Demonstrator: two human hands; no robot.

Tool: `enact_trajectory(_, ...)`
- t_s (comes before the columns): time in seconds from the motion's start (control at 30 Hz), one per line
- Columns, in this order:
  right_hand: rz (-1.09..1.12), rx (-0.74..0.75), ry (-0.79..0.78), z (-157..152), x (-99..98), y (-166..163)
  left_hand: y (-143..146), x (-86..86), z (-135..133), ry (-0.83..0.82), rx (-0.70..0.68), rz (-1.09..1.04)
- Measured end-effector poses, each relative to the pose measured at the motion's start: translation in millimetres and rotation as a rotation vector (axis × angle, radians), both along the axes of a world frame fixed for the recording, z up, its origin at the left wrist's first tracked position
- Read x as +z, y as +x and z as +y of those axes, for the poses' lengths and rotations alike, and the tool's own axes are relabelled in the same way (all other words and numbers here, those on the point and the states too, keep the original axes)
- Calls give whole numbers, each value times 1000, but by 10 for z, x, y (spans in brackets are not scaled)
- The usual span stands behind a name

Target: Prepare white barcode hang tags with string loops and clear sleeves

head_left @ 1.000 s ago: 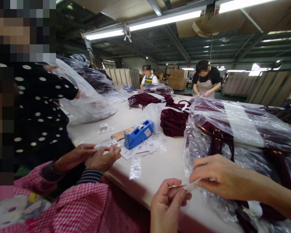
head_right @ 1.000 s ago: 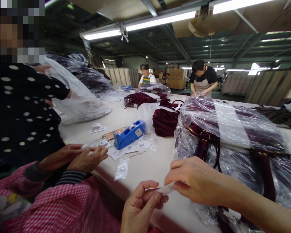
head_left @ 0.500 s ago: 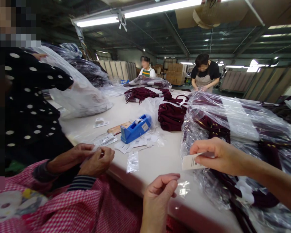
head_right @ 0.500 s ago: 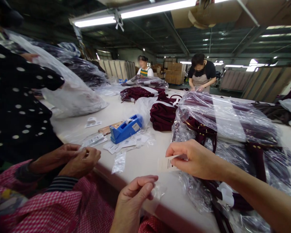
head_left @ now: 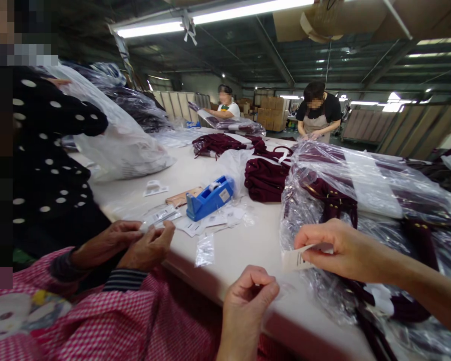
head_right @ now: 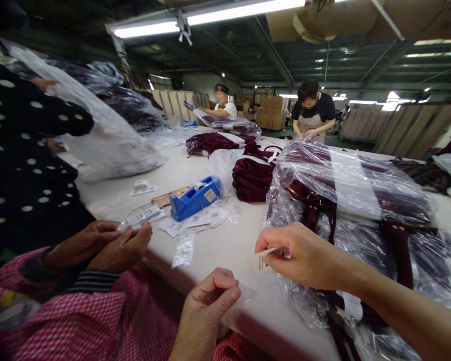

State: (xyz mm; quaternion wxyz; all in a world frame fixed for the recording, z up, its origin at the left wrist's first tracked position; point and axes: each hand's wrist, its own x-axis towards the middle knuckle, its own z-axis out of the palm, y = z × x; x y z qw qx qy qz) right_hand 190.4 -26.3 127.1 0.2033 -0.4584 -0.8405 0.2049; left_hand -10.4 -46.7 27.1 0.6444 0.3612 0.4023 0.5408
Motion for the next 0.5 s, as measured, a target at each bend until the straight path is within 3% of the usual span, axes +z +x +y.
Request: enact_trajectory(0.5,-129,50,54,-84,-155,-80,37,-11,8,-100,-1,-79)
